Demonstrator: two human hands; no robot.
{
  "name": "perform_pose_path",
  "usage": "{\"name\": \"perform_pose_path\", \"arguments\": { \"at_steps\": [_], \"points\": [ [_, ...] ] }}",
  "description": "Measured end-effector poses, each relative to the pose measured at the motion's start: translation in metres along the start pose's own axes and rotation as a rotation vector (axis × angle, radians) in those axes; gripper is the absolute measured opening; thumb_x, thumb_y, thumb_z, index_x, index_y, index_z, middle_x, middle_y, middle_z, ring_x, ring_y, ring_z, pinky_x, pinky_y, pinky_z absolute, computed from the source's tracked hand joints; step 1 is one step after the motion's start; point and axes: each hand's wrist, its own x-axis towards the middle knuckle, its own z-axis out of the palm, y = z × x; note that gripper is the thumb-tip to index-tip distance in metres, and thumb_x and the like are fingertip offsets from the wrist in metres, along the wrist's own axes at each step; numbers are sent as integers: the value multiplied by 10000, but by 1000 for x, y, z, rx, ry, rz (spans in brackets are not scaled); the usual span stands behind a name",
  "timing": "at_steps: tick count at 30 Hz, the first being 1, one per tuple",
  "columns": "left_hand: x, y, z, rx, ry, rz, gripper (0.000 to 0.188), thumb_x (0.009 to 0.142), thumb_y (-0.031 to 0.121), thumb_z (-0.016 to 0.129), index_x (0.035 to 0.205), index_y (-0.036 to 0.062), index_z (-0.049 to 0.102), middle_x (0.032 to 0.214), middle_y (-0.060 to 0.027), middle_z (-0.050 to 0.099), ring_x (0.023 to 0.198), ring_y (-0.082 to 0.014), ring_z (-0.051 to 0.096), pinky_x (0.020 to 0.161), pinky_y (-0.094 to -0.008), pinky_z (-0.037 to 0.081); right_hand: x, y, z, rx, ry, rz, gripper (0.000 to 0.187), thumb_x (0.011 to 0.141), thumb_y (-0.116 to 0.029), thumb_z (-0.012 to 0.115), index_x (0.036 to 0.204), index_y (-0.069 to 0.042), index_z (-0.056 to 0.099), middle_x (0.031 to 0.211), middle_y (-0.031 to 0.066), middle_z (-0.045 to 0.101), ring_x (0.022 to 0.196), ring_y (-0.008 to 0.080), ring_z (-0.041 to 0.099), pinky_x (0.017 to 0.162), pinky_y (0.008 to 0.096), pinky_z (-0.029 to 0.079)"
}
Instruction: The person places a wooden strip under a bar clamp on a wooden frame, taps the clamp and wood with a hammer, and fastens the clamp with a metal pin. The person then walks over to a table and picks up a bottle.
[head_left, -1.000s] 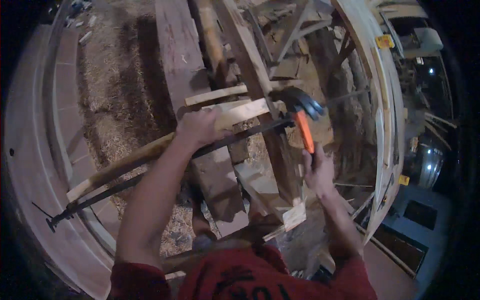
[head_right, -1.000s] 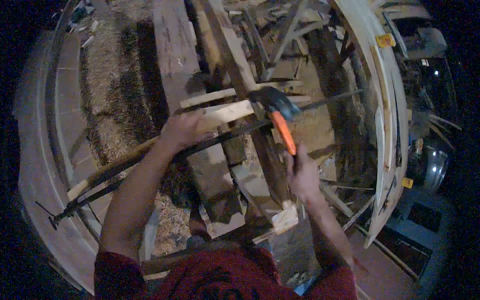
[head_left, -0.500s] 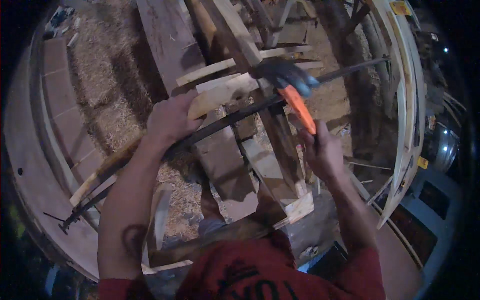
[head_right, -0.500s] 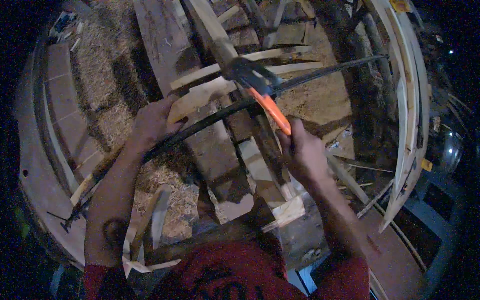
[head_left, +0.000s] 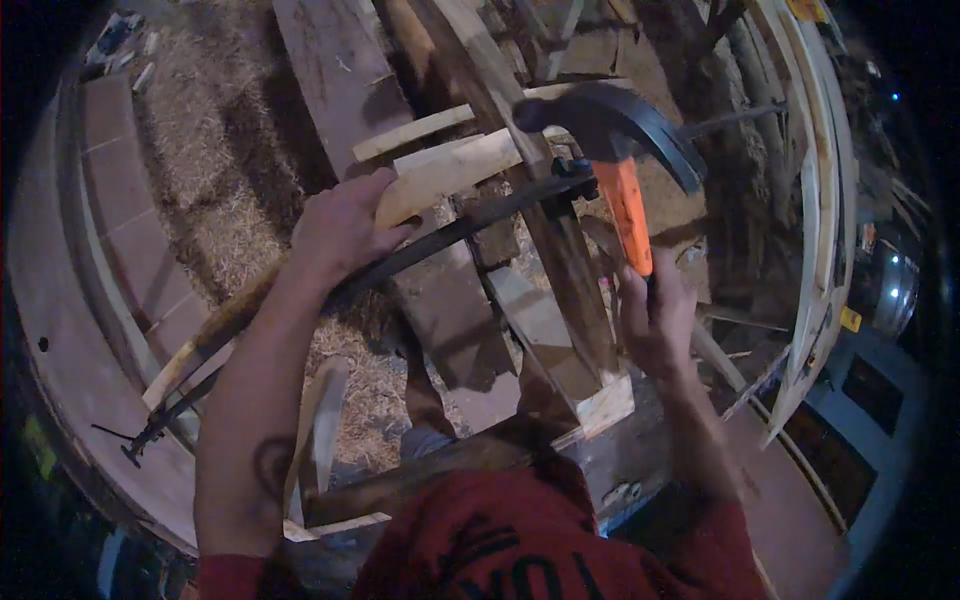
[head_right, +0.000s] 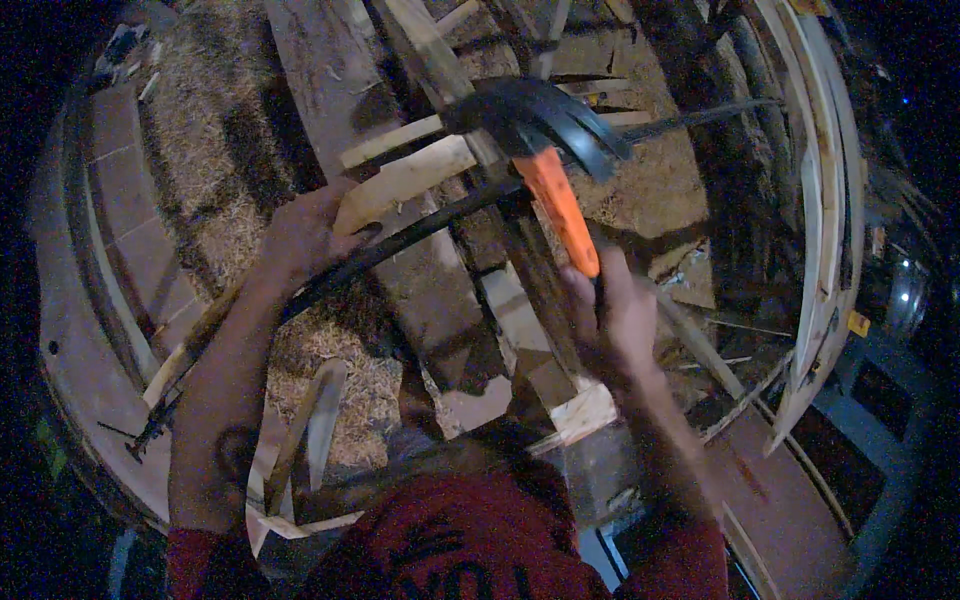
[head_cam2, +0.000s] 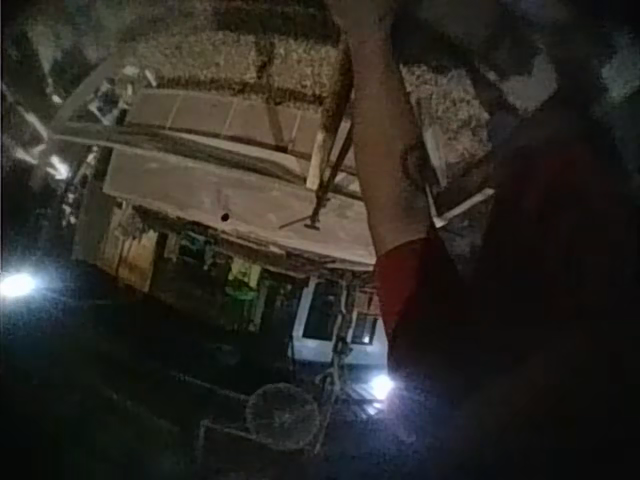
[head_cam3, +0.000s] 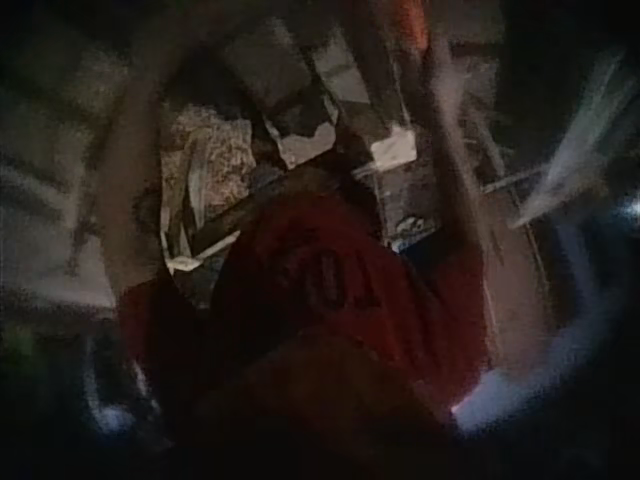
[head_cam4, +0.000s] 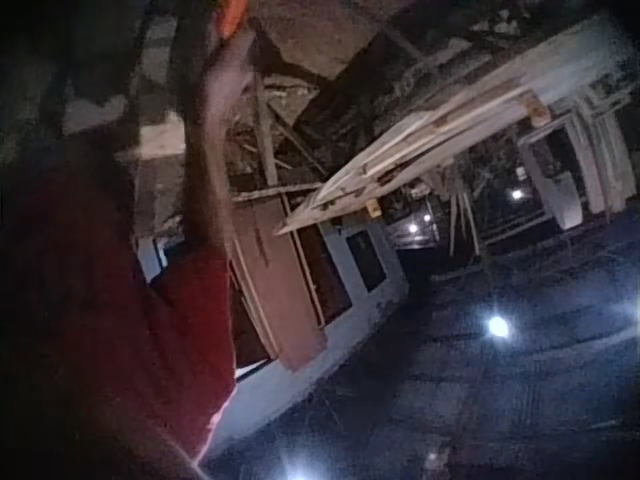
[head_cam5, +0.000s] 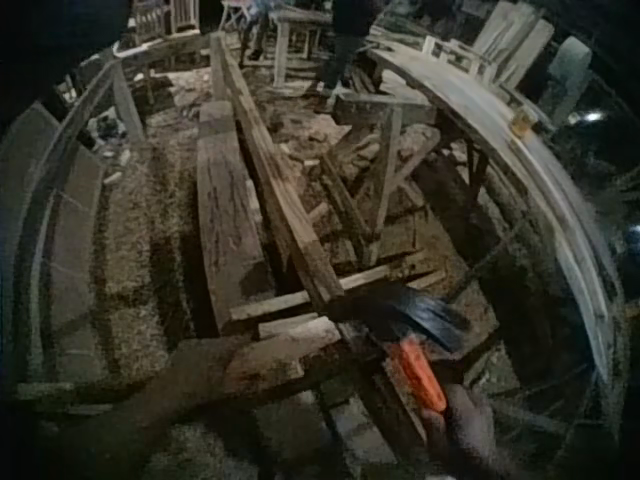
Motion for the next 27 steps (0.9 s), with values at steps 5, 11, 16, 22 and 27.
{"name": "perform_pose_path", "arguments": {
  "at_steps": [5,11,16,22,27],
  "points": [
    [41,24,8,-202,-138,-105,726,861,681,478,1177,49,643,1142,-214,655,1053,-372,632,936,-448,487,-80,20,13,249,-92,301,165,934,-171,576,991,-17,557,734,148,591,637,300,606,568,386,461],
    [101,54,22,-312,-242,-137,737,890,677,425,1203,44,637,1211,-210,628,1115,-385,598,969,-459,462,-138,34,25,300,-132,338,159,950,-159,561,1021,-16,558,672,12,555,577,95,524,520,279,425],
    [50,7,19,-126,-142,44,599,967,576,357,1062,79,678,1039,-184,684,984,-385,643,888,-480,490,-105,23,16,186,-196,357,278,925,-183,619,1126,-3,552,825,98,611,760,190,615,649,317,496],
    [-119,-101,-57,-36,-25,-297,568,908,599,485,1125,108,673,1047,-201,676,1002,-392,635,881,-512,493,-121,58,21,553,-159,281,297,928,-203,582,1138,-3,522,797,46,554,669,146,511,607,294,427],
    [-318,-247,-107,198,546,-760,624,721,642,697,1073,127,718,1016,-201,678,981,-336,649,863,-441,503,-77,-26,44,729,-457,262,336,936,-188,561,1181,36,514,913,92,593,765,206,565,676,344,467]
  ]
}}
